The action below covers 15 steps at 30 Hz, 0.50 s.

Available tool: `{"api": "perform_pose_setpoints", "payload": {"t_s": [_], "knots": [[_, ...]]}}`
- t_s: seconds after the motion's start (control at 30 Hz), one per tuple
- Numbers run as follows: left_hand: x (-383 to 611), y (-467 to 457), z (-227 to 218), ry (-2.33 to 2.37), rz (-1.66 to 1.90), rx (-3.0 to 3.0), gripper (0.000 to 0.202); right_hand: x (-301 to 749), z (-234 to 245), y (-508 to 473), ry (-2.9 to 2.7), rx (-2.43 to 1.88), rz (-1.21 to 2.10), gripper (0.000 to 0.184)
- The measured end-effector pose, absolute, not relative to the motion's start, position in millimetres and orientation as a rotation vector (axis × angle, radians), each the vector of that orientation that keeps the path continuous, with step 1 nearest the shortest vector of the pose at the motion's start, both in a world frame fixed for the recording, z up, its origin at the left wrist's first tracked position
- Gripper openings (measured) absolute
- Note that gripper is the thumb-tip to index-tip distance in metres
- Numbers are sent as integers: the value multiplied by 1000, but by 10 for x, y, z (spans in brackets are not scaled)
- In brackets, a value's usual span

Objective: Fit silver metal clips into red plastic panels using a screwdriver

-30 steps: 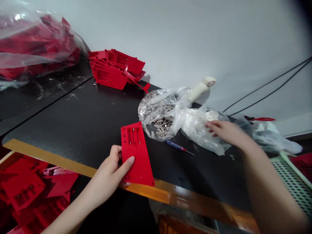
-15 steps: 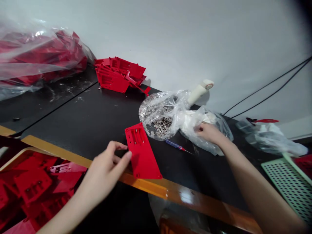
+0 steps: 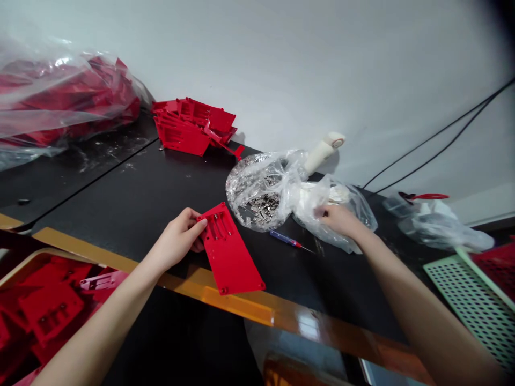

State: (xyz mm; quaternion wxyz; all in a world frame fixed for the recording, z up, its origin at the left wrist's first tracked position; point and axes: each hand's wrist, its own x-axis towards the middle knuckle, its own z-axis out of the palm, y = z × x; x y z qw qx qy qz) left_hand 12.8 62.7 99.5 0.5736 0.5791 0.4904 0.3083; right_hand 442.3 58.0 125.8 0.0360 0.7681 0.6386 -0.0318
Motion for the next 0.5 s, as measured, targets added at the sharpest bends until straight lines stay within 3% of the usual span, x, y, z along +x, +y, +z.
{"api": "perform_pose_setpoints", "payload": {"t_s": [0.27,0.5], "knots": [[42,291,1002,1165,748,1217,38,4343,1433,364,1840,2558,-154,24],[-77,162,1024,1330,611,1591,35,4333,1483,290,1855,2799,-247,16]]}}
